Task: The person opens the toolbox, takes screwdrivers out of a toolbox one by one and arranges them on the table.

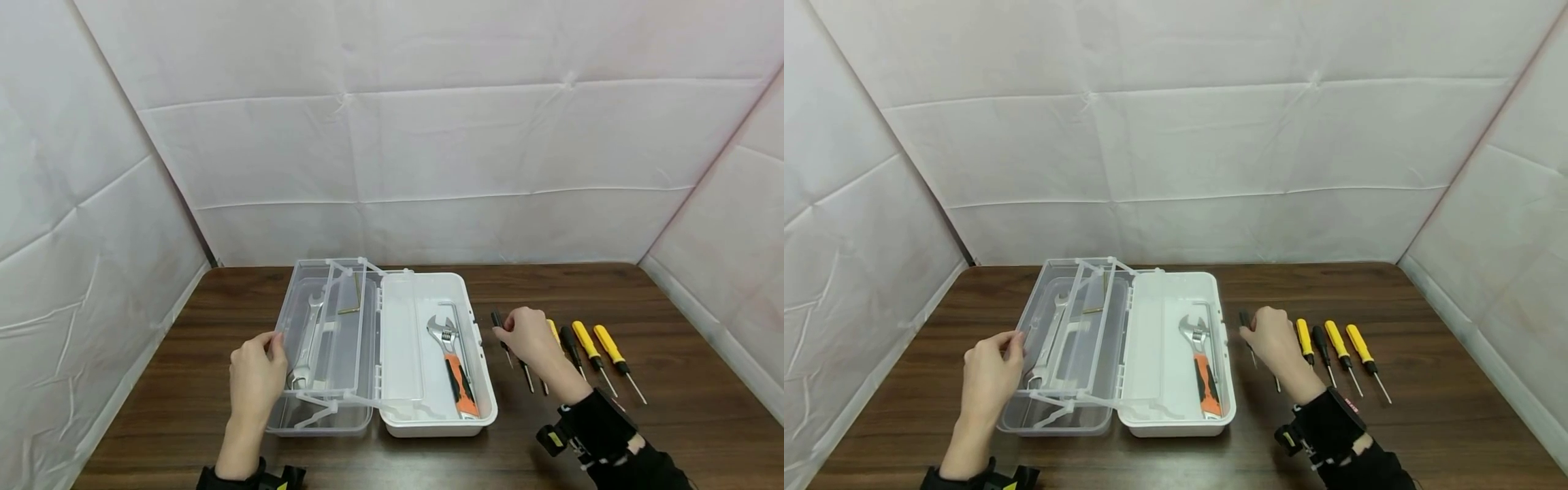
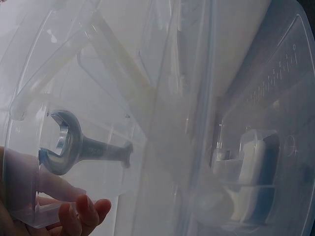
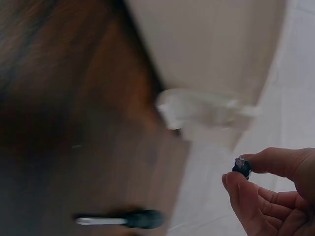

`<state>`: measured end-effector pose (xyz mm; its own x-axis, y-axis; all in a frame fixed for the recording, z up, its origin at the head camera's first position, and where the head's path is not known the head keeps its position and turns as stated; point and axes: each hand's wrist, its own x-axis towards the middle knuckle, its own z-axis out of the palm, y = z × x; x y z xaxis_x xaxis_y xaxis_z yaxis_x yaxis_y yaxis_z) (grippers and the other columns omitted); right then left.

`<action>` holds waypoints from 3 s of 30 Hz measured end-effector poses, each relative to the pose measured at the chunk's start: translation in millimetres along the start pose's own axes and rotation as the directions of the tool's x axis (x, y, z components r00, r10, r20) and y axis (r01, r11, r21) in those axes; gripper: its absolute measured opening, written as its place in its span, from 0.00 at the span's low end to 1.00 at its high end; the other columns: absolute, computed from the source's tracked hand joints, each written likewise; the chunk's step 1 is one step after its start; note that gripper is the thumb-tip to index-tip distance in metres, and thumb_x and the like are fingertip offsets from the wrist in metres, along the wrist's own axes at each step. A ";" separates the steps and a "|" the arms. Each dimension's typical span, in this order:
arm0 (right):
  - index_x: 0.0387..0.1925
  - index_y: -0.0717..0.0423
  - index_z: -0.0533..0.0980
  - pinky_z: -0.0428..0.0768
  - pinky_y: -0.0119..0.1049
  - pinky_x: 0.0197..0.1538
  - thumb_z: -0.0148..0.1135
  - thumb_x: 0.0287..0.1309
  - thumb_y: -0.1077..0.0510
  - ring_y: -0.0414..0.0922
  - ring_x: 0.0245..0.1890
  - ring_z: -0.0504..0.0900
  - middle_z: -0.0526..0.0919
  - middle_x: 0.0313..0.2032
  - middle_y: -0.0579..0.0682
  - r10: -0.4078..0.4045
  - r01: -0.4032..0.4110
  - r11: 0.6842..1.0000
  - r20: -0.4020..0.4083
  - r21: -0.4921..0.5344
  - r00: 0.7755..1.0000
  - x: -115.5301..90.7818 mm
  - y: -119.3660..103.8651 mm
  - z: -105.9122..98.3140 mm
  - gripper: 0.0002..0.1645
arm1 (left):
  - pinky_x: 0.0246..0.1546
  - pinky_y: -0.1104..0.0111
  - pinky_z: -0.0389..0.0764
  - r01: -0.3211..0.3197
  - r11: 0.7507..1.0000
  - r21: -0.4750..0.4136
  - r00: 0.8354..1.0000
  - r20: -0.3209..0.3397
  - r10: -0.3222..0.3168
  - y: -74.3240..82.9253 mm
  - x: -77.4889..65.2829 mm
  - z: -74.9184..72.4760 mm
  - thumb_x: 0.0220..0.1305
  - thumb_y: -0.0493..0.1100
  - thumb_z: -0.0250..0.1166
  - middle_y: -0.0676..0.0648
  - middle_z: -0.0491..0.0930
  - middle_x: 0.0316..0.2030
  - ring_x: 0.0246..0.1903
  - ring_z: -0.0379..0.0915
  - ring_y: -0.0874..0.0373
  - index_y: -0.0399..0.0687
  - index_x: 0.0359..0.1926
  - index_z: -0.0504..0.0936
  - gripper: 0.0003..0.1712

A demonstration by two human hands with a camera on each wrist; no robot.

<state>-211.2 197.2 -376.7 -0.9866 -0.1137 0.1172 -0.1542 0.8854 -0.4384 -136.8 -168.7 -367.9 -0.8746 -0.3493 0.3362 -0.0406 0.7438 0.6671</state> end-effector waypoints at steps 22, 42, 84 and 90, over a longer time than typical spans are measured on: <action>0.27 0.74 0.74 0.73 0.40 0.22 0.63 0.47 0.61 0.51 0.19 0.76 0.75 0.26 0.65 0.197 -0.166 0.962 0.133 -0.215 0.971 19.7 31.6 36.9 0.15 | 0.31 0.48 0.71 -0.017 1.000 -0.009 1.000 -0.017 0.017 -1.9 -0.3 1.4 0.60 0.37 0.52 0.31 0.79 0.32 0.33 0.75 0.36 0.28 0.37 0.79 0.14; 0.32 0.66 0.77 0.70 0.34 0.20 0.56 0.55 0.46 0.43 0.18 0.75 0.77 0.19 0.51 0.121 -0.131 0.980 0.073 0.151 0.990 -0.3 14.7 20.2 0.24 | 0.31 0.48 0.72 -0.018 1.000 -0.006 1.000 -0.008 0.018 -0.2 2.0 1.0 0.60 0.37 0.52 0.31 0.78 0.32 0.33 0.75 0.36 0.27 0.37 0.79 0.14; 0.57 0.76 0.59 0.77 0.40 0.36 0.55 0.57 0.58 0.50 0.39 0.78 0.76 0.44 0.65 -0.090 -0.103 0.815 0.301 0.570 0.949 -16.9 3.5 29.5 0.32 | 0.40 0.53 0.71 0.084 0.987 -0.140 0.959 0.281 -0.042 -12.2 5.3 -23.7 0.69 0.55 0.31 0.33 0.79 0.36 0.37 0.75 0.40 0.31 0.45 0.77 0.35; 0.56 0.76 0.59 0.77 0.41 0.37 0.55 0.57 0.58 0.51 0.40 0.78 0.75 0.44 0.66 -0.075 -0.108 0.822 0.294 0.560 0.953 -17.0 3.0 29.1 0.32 | 0.51 0.48 0.61 0.108 0.986 -0.125 0.916 0.398 -0.050 -34.4 1.2 -31.8 0.70 0.52 0.29 0.30 0.66 0.53 0.53 0.62 0.36 0.27 0.57 0.64 0.33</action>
<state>-196.4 188.7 -406.0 -0.9443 -0.3074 -0.1173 -0.0505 0.4876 -0.8716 -121.1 -212.8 -369.3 -0.9915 -0.1298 0.0102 -0.0738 0.6247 0.7774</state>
